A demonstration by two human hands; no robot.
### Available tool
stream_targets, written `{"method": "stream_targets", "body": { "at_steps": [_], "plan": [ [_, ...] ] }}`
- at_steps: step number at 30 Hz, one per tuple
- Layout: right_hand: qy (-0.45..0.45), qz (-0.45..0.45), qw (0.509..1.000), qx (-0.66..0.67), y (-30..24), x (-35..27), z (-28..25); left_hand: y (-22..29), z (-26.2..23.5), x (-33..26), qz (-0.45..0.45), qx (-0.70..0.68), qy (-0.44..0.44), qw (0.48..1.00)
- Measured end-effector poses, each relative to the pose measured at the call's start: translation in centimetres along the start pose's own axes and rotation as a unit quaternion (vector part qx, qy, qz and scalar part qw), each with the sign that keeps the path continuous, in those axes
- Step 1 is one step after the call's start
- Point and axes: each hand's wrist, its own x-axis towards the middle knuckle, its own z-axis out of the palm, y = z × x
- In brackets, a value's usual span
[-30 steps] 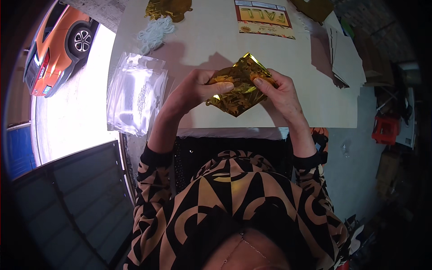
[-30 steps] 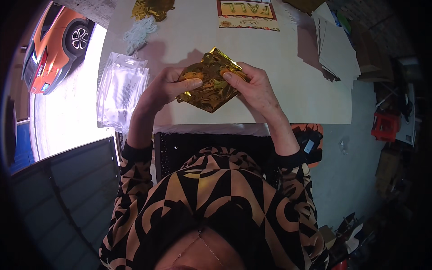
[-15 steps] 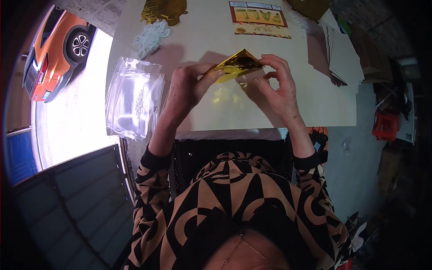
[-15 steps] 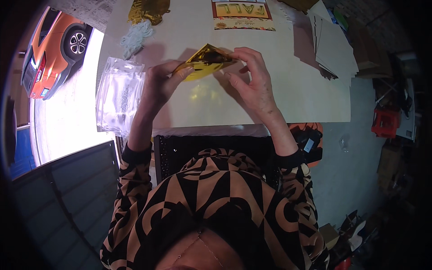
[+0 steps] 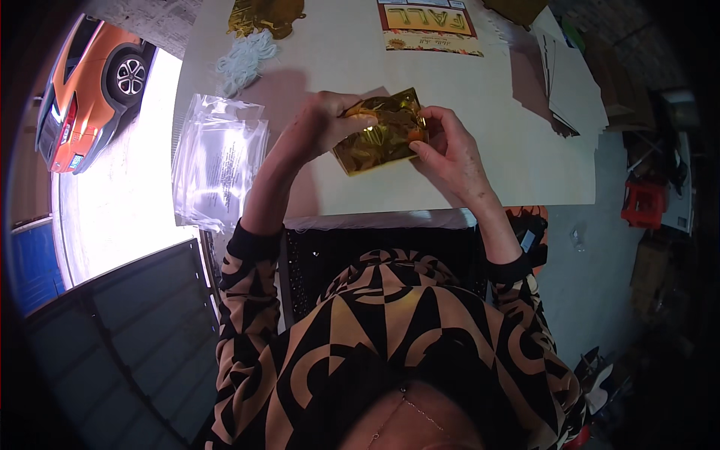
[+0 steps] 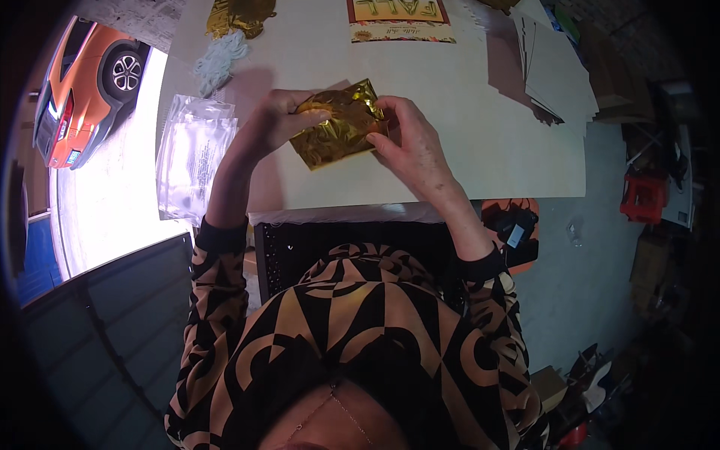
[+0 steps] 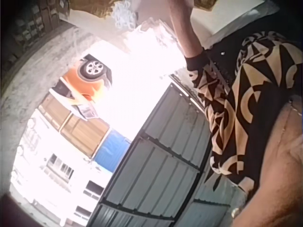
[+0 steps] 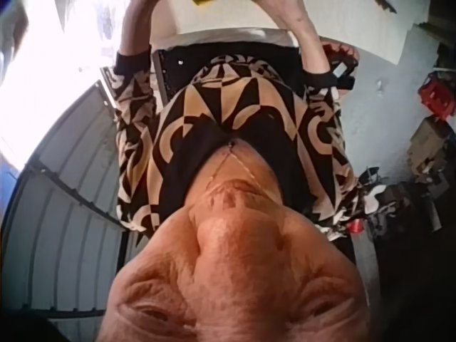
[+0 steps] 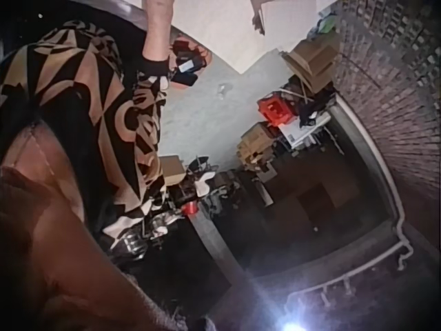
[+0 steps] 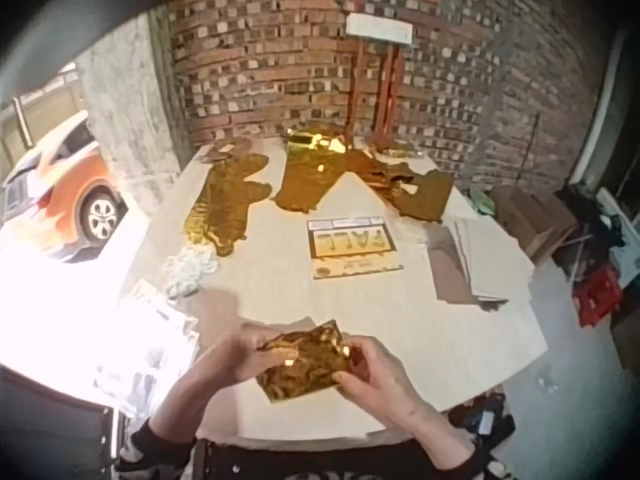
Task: Folding and packaging gold foil balloons into plastic sleeves with cardboard inserts.
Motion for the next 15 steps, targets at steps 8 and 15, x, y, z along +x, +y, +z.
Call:
{"method": "stream_targets", "body": {
  "at_steps": [8,15],
  "plan": [
    [0.037,-0.069,0.995,-0.060,-0.2,1.4,0.0,2.0,-0.4,0.2,0.085,0.153,0.043,0.984],
    [0.036,-0.045,0.995,-0.087,0.3,1.7,0.8,1.4,-0.9,0.7,0.030,0.102,-0.011,0.994]
  ]
}}
